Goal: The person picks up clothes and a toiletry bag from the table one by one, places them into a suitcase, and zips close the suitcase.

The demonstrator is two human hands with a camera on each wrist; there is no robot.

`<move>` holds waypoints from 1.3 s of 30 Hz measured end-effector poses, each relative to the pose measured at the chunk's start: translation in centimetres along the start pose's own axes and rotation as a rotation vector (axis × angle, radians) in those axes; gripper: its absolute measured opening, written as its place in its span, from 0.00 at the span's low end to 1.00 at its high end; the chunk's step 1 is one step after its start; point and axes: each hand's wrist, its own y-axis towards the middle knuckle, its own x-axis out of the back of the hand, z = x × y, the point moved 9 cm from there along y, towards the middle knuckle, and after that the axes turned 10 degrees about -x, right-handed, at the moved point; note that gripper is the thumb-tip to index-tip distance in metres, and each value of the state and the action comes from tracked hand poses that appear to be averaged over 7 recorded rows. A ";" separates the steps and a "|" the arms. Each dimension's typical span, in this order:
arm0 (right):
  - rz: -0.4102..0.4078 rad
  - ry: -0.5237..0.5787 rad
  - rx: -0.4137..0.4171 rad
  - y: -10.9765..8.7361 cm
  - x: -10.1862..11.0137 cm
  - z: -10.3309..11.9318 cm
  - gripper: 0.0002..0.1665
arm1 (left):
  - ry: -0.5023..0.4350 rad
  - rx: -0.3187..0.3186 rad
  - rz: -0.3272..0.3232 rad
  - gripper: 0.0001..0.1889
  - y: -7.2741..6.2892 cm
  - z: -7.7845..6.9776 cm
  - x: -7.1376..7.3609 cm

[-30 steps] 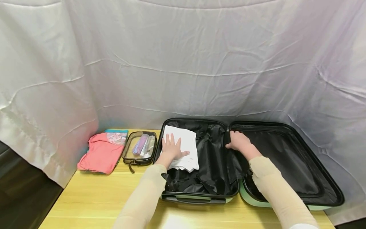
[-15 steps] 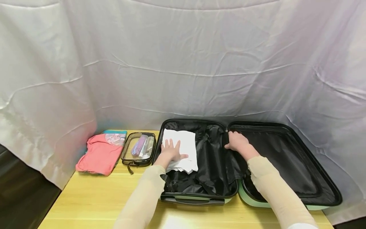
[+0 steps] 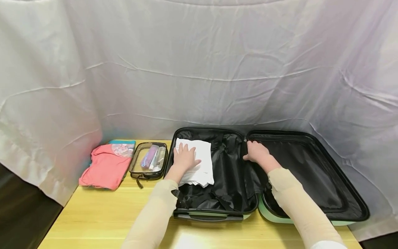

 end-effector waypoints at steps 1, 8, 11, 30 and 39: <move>-0.001 0.000 0.000 0.0 0.0 0.0 0.45 | 0.002 0.002 -0.022 0.35 0.0 0.0 0.4; -0.007 -0.005 -0.005 0.1 0.0 0.0 0.46 | 0.014 0.020 -0.205 0.26 -0.1 0.2 2.9; -0.008 -0.006 0.001 0.1 -0.1 0.1 0.46 | -0.034 0.025 -0.265 0.23 -0.5 0.4 3.9; -0.007 -0.001 -0.005 0.0 0.0 0.0 0.46 | -0.285 0.066 -0.442 0.20 -3.1 2.4 10.0; -0.001 -0.006 -0.010 -0.2 0.1 0.0 0.46 | -0.372 0.064 -0.499 0.21 -5.4 4.4 13.2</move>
